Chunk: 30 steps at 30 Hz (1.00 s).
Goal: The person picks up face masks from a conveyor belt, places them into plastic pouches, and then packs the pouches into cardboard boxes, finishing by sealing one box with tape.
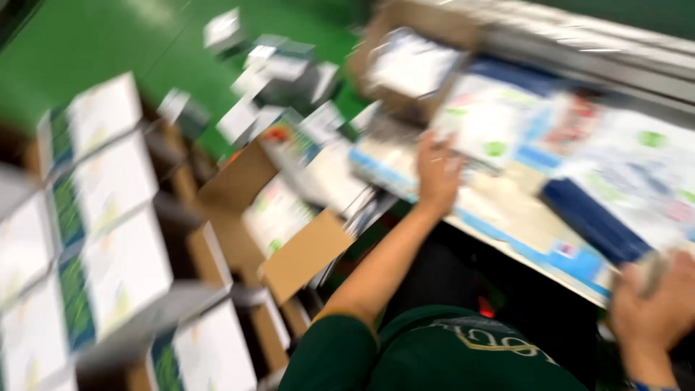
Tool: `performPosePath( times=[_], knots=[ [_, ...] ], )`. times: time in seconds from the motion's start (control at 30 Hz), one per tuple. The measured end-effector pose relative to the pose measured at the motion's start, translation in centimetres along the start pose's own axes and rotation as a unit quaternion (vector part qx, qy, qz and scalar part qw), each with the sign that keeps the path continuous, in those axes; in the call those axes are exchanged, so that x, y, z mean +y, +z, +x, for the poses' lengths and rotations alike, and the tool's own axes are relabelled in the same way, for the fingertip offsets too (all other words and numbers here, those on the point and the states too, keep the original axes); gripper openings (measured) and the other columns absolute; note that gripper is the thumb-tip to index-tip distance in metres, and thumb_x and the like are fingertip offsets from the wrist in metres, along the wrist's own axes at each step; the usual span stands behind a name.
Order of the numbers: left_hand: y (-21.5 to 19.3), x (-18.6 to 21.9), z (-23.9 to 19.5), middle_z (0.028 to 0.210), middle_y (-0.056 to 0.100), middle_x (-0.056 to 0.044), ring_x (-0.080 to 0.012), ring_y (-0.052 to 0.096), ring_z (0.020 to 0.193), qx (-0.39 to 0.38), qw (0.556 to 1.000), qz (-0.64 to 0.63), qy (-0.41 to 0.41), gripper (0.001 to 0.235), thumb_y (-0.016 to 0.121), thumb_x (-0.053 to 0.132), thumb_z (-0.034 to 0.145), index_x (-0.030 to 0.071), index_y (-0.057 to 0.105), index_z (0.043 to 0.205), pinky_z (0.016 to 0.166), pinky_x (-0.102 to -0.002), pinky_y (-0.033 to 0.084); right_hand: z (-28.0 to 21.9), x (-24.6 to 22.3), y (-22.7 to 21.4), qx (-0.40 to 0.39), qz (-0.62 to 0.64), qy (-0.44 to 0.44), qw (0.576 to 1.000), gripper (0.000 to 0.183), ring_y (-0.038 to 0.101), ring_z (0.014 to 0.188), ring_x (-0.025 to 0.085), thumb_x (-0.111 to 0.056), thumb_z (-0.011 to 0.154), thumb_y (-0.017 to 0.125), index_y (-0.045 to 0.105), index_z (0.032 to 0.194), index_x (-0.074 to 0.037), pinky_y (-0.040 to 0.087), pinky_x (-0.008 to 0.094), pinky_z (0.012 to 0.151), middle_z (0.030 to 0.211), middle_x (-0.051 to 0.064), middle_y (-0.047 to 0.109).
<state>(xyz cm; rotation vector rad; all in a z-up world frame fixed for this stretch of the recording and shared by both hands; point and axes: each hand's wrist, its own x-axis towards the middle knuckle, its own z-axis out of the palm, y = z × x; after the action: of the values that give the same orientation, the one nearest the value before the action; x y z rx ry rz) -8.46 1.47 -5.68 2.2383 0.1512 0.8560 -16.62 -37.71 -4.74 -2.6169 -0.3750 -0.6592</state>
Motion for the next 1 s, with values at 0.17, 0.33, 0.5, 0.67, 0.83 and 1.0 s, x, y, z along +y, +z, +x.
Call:
performPosePath(
  times=[0.17,0.33,0.5,0.67,0.83,1.0],
  knots=[
    [-1.2,0.7,1.0,0.162,0.029,-0.03,-0.0476,0.026,0.151,-0.057,0.998,-0.001,0.014,0.055,0.062,0.019,0.1,0.002,0.048,0.151,0.125,-0.055,0.02,4.1,-1.8,-3.3,0.06,0.088,0.098,0.989,0.059,0.043,0.145,0.043,-0.028,0.106,0.063,0.049,0.154,0.003,0.033,0.05,0.124,0.153,0.024,0.05],
    [-2.2,2.0,2.0,0.162,0.03,-0.028,-0.0474,0.027,0.149,-0.068,0.997,0.04,0.002,0.051,0.055,0.023,0.103,0.004,0.049,0.15,0.122,-0.058,0.023,14.0,-1.7,-8.3,0.113,0.103,0.082,0.985,0.06,0.041,0.153,0.044,-0.024,0.104,0.069,0.049,0.156,0.0,0.035,0.051,0.127,0.162,0.025,0.046],
    [-2.4,2.6,2.3,0.164,0.024,-0.029,-0.0488,0.023,0.151,-0.076,0.996,0.035,-0.007,0.051,0.048,0.026,0.107,0.003,0.044,0.153,0.12,-0.06,0.022,14.5,-1.4,-6.4,0.092,0.098,0.115,0.984,0.069,0.038,0.152,0.046,-0.029,0.102,0.068,0.042,0.158,0.004,0.03,0.052,0.126,0.162,0.03,0.041],
    [-2.6,3.0,2.6,0.164,0.023,-0.029,-0.0489,0.022,0.152,-0.084,0.996,0.022,-0.022,0.052,0.047,0.026,0.108,0.003,0.041,0.154,0.121,-0.061,0.021,7.8,-0.7,-0.6,0.032,0.084,0.209,0.974,0.093,0.015,0.159,0.053,-0.041,0.105,0.059,0.016,0.162,0.018,0.01,0.058,0.128,0.168,0.041,0.02],
    [-2.5,2.8,2.4,0.165,0.024,-0.029,-0.0501,0.021,0.152,-0.101,0.993,0.053,0.001,0.054,0.05,0.024,0.106,0.003,0.042,0.154,0.121,-0.061,0.019,6.7,-2.7,0.5,0.006,0.073,0.187,0.98,0.093,0.01,0.16,0.051,-0.045,0.101,0.054,0.013,0.159,0.015,0.007,0.056,0.13,0.167,0.039,0.015],
    [-2.4,2.9,2.5,0.164,0.025,-0.03,-0.0501,0.023,0.151,-0.088,0.995,0.043,-0.011,0.053,0.05,0.024,0.106,0.003,0.042,0.154,0.121,-0.06,0.021,10.1,-2.0,0.4,-0.024,0.119,0.158,0.98,0.089,0.01,0.159,0.05,-0.04,0.104,0.052,0.011,0.159,0.016,0.009,0.053,0.128,0.167,0.041,0.013]
  ],
)
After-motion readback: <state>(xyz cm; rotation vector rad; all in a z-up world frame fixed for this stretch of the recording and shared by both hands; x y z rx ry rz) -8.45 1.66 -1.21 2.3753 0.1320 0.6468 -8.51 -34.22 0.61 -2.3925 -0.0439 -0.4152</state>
